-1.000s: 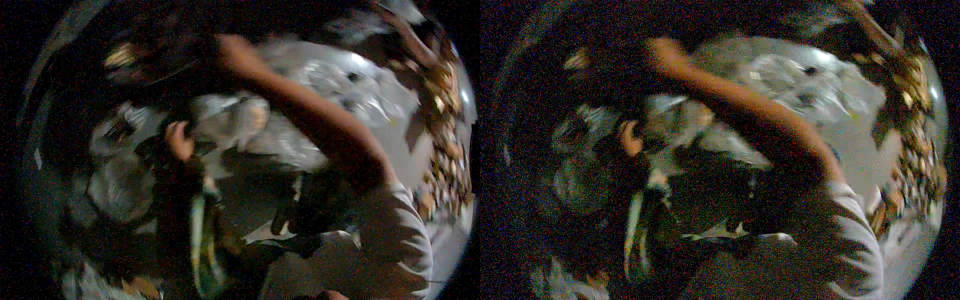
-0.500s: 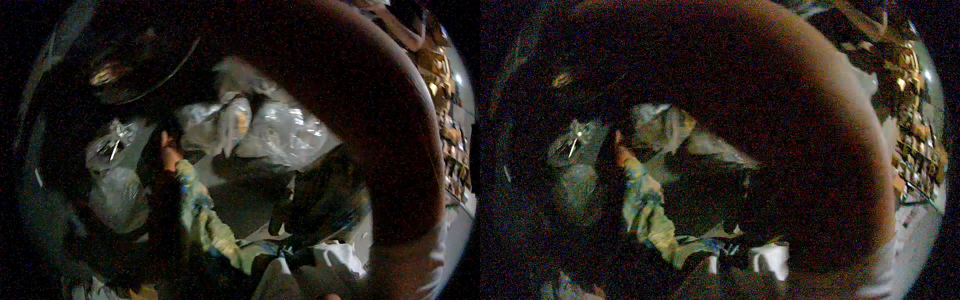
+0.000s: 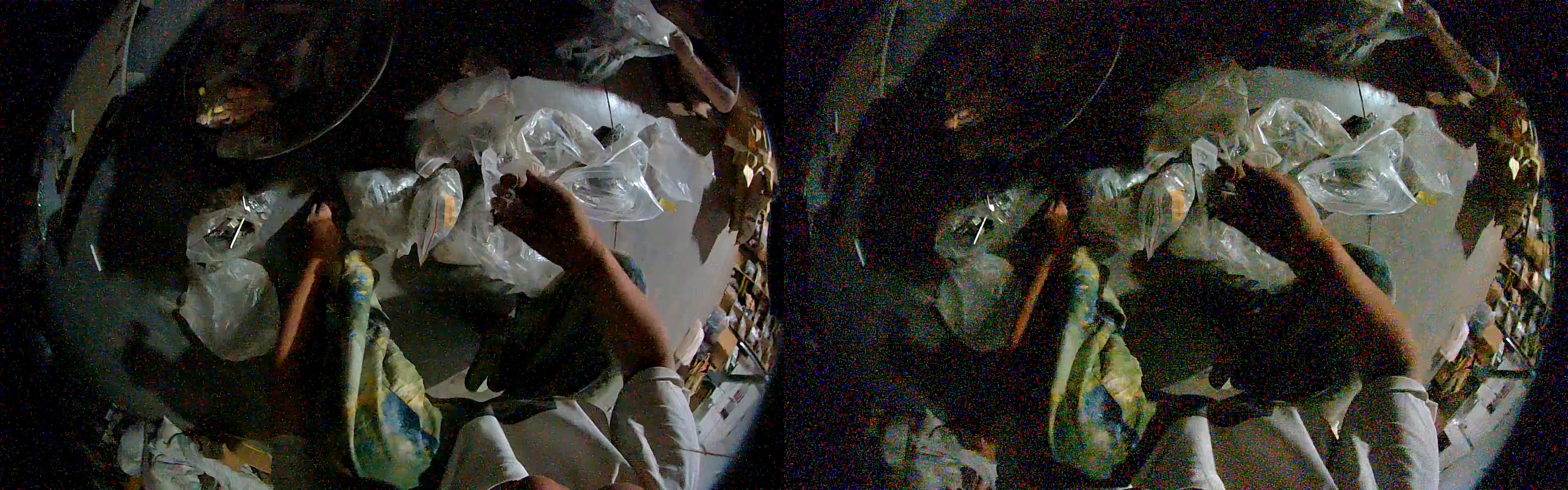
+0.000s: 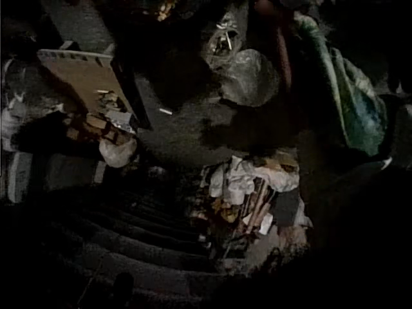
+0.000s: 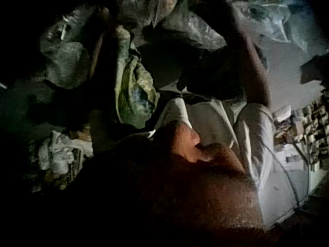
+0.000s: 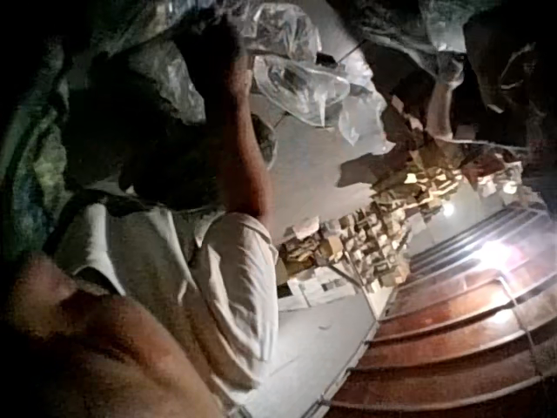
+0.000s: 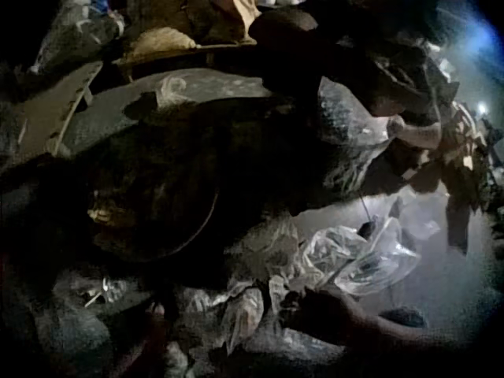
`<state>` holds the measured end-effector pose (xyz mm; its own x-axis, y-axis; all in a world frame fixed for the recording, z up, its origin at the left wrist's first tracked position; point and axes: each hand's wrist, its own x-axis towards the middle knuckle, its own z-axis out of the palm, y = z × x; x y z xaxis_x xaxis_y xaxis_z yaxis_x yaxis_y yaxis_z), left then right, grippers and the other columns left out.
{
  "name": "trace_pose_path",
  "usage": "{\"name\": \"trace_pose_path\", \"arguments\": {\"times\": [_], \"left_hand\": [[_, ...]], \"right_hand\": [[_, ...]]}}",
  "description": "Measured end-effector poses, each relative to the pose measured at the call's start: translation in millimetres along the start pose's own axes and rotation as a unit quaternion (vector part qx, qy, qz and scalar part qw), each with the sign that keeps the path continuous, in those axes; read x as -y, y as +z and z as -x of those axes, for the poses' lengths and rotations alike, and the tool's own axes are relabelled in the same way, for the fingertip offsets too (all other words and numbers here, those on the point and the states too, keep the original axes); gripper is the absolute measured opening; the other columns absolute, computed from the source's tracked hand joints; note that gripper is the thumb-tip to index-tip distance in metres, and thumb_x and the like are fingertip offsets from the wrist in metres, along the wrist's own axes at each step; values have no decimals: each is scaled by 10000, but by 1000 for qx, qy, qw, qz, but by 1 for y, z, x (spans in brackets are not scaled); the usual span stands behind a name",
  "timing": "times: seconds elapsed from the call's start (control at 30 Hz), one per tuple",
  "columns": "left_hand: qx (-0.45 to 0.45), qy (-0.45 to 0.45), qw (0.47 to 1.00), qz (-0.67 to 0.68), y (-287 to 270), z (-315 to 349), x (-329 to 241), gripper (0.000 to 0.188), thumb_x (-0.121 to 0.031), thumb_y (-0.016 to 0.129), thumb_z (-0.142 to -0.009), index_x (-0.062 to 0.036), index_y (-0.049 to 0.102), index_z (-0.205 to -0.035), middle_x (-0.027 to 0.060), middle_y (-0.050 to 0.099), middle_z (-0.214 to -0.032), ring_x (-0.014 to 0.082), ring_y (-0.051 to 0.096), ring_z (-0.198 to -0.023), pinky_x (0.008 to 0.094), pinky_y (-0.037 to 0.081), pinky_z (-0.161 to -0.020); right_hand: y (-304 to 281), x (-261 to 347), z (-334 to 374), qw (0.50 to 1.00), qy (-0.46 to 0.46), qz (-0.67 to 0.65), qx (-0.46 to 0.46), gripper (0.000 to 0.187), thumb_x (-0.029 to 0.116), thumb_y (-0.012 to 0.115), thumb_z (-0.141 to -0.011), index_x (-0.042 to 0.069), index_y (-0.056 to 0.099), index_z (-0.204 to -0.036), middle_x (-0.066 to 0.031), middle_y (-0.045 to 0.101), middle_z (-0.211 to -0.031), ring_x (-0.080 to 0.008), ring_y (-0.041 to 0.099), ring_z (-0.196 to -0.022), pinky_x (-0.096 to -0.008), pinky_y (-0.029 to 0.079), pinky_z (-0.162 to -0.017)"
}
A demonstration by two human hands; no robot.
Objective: The person sorts small hardware components and metal parts into plastic bags by hand while sitting on the floor.
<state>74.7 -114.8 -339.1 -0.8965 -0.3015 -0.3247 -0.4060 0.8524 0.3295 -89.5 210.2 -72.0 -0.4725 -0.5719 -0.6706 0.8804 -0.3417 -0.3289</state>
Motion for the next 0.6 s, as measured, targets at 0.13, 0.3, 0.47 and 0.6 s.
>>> {"name": "trace_pose_path", "arguments": {"times": [0.13,0.3,0.47,0.6], "left_hand": [[9,-8,1000,-17,-9,-4,12,224,-162,609,-712,-55,525,-889,98,567,-933,228,527,-889,351,414,-786],[24,-8,1000,-4,-9,-7,-1,206,-174,604,-727,-61,520,-879,89,573,-925,215,534,-880,346,419,-778],[23,-14,998,54,-38,-7,7,191,-186,599,-743,-68,516,-868,80,579,-917,202,540,-870,341,423,-771],[-13,-18,928,371,-99,12,-34,152,-149,586,-765,-78,487,-855,74,580,-902,172,551,-836,309,428,-725]], "right_hand": [[10,-8,0,998,-15,-55,-4,194,281,471,-866,96,530,-873,-44,522,-972,-207,510,-881,-353,395,-802],[-3,-10,2,997,-33,-69,-4,232,302,471,-862,78,530,-872,-49,527,-945,-195,510,-861,-353,378,-818],[-3,-15,7,998,-24,-34,57,281,332,458,-860,74,537,-938,-62,548,-910,-186,506,-829,-322,370,-815],[-2,-11,17,998,-45,2,40,283,327,459,-859,76,539,-965,-58,546,-912,-187,507,-838,-321,369,-816]]}}
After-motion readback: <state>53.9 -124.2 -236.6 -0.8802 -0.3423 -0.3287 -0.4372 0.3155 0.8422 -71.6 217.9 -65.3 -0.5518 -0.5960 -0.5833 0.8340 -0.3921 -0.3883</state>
